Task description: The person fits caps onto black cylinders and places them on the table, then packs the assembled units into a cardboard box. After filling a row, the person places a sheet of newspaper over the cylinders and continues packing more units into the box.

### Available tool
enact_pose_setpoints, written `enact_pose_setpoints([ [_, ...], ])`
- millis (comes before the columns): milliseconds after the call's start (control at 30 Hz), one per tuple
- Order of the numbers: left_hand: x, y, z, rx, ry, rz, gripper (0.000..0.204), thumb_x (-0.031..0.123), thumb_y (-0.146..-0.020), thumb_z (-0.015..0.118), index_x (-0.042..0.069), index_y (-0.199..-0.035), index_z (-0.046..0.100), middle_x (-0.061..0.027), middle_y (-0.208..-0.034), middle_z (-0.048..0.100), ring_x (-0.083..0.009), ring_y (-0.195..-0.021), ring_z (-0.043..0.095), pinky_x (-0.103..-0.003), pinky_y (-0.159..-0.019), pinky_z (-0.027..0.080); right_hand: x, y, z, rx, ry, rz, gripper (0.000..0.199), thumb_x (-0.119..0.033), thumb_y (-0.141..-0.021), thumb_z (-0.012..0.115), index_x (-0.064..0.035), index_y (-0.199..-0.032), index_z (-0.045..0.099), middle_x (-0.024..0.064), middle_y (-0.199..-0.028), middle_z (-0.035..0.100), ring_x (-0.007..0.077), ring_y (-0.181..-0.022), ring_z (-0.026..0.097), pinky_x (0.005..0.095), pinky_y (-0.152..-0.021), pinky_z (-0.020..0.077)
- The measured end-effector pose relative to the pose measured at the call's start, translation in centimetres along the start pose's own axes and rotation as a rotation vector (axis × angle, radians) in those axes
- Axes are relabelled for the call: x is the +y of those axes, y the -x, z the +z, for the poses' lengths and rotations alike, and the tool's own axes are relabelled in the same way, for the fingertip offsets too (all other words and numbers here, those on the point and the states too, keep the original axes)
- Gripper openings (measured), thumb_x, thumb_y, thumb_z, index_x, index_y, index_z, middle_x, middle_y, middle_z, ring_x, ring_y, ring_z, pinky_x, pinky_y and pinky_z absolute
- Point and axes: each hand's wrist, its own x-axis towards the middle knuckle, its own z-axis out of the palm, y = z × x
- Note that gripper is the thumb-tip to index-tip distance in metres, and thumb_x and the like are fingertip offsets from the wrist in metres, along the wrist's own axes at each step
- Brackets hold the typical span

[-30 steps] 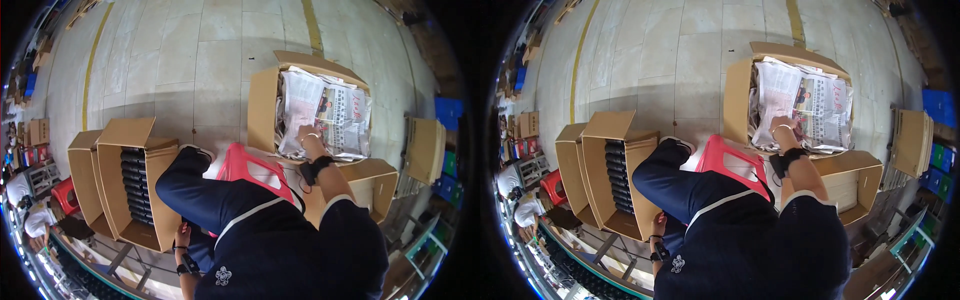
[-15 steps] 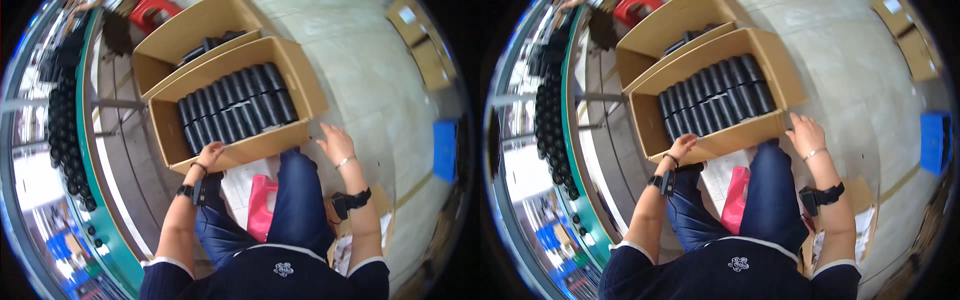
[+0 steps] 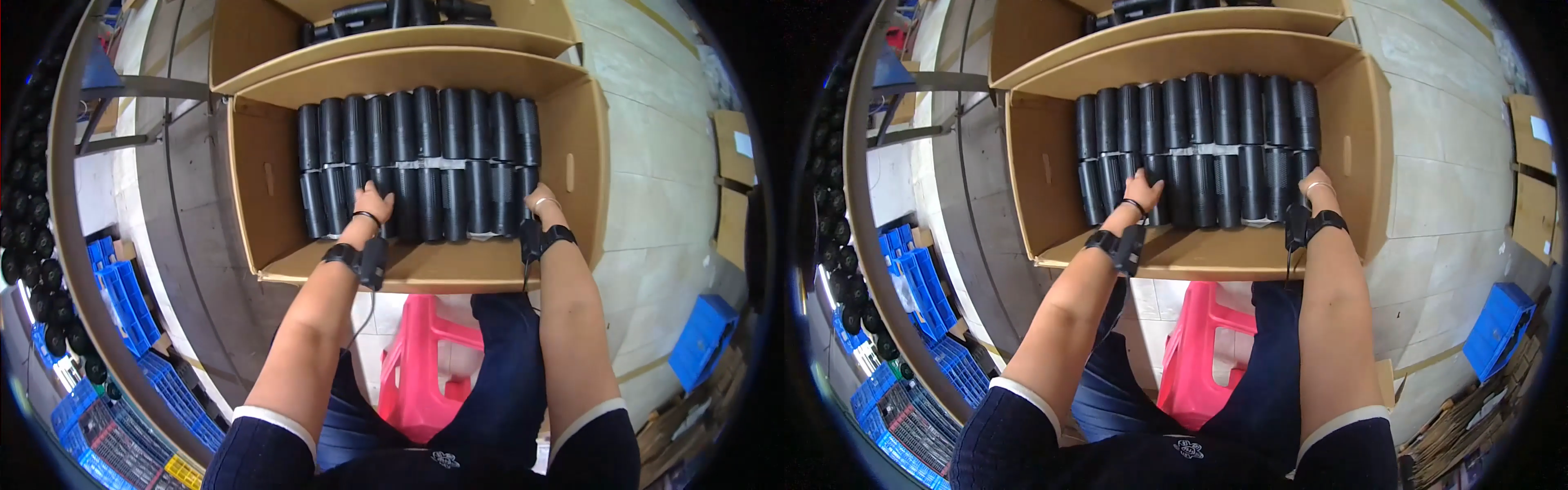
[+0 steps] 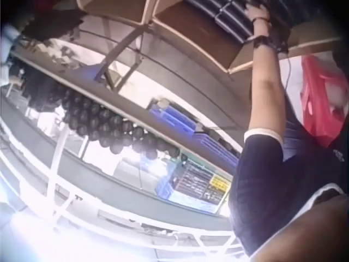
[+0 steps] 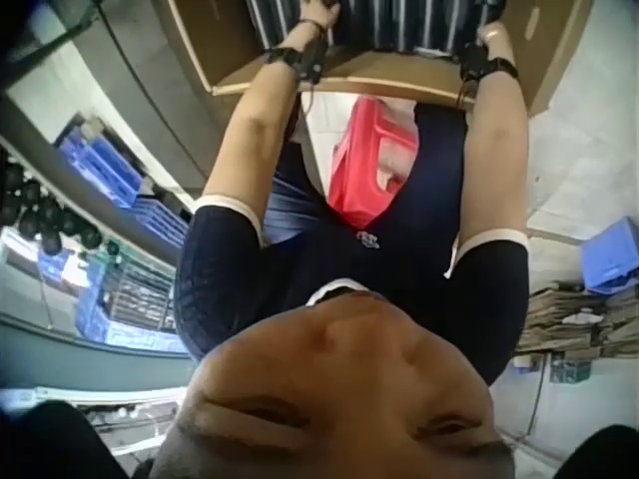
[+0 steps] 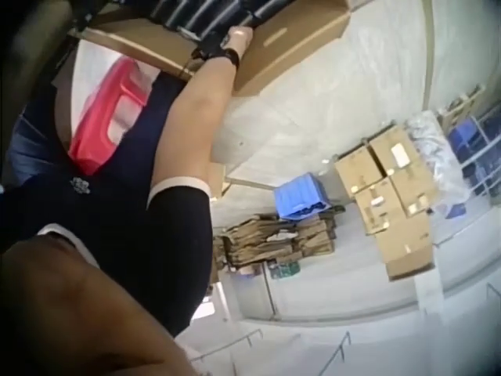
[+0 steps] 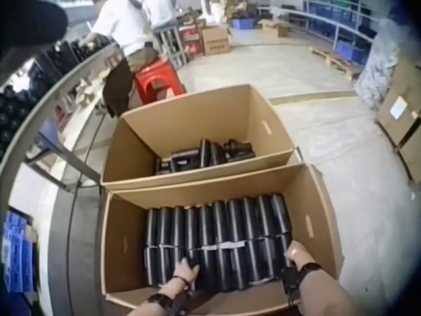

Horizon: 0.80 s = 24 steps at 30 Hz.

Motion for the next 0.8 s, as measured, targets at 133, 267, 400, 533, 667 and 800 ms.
enact_pose_setpoints([
  [133, 2.5, -0.2, 1.3, 0.1, -0.044, -0.113, 0.072, 0.038, -0.085, 0.063, -0.004, -0.135, 0.032, -0.0215, -0.123, 0.047, -0.0369, -0.114, 0.052, -0.043, -0.092, 0.049, 0.9, -1.7, 3.5, 0.19, -0.05, -0.037, 0.072, -0.019, -0.074, 0.073, -0.0003, -0.134, 0.039, 0.028, -0.121, 0.056, 0.0378, -0.112, 0.057, 0.0395, -0.094, 0.0466],
  [267, 4.1, -0.4, 2.3, 0.167, -0.098, -0.17, 0.065, 0.029, -0.082, 0.07, -0.003, -0.128, 0.037, -0.0199, -0.116, 0.051, -0.0338, -0.106, 0.056, -0.039, -0.086, 0.052, 2.7, -1.5, 2.2, 0.243, -0.25, -0.131, 0.081, -0.011, -0.063, 0.079, 0.0018, -0.131, 0.037, 0.0267, -0.12, 0.056, 0.0391, -0.11, 0.057, 0.0401, -0.096, 0.0457],
  [400, 1.5, -1.3, 1.8, 0.117, -0.086, -0.035, 0.066, 0.02, -0.077, 0.074, -0.005, -0.126, 0.038, -0.0226, -0.111, 0.054, -0.0367, -0.102, 0.058, -0.04, -0.087, 0.05, 0.2, 1.7, -2.5, -0.111, -0.298, -0.071, 0.076, -0.011, -0.064, 0.078, -0.0029, -0.127, 0.036, 0.0152, -0.106, 0.059, 0.0259, -0.093, 0.059, 0.0393, -0.081, 0.0482],
  [533, -0.6, -1.5, 0.4, 0.081, 0.023, 0.062, 0.067, 0.014, -0.076, 0.073, -0.007, -0.129, 0.037, -0.0286, -0.109, 0.055, -0.0427, -0.099, 0.058, -0.044, -0.088, 0.049, -4.9, 5.8, -2.5, -0.361, -0.408, -0.17, 0.087, -0.031, -0.066, 0.084, -0.0102, -0.135, 0.035, 0.019, -0.122, 0.049, 0.0273, -0.1, 0.054, 0.0381, -0.072, 0.0511],
  [667, -1.0, -0.4, -3.2, -0.113, 0.298, 0.268, 0.072, 0.022, -0.08, 0.075, -0.004, -0.135, 0.036, -0.0261, -0.111, 0.059, -0.0326, -0.099, 0.061, -0.038, -0.085, 0.051, -4.8, 4.4, -2.8, -0.288, -0.411, -0.184, 0.093, -0.048, -0.068, 0.08, -0.0142, -0.14, 0.032, 0.0176, -0.13, 0.046, 0.0257, -0.108, 0.051, 0.0333, -0.073, 0.0505],
  [800, 0.0, -1.3, -1.2, -0.424, 0.794, 0.19, 0.078, 0.028, -0.08, 0.077, 0.0, -0.138, 0.033, -0.0172, -0.111, 0.057, -0.0241, -0.098, 0.06, -0.035, -0.086, 0.052, -3.1, 3.6, -1.7, -0.386, -0.479, -0.013, 0.103, -0.058, -0.068, 0.076, -0.0159, -0.147, 0.025, 0.0121, -0.141, 0.039, 0.0251, -0.122, 0.044, 0.0389, -0.085, 0.0469],
])
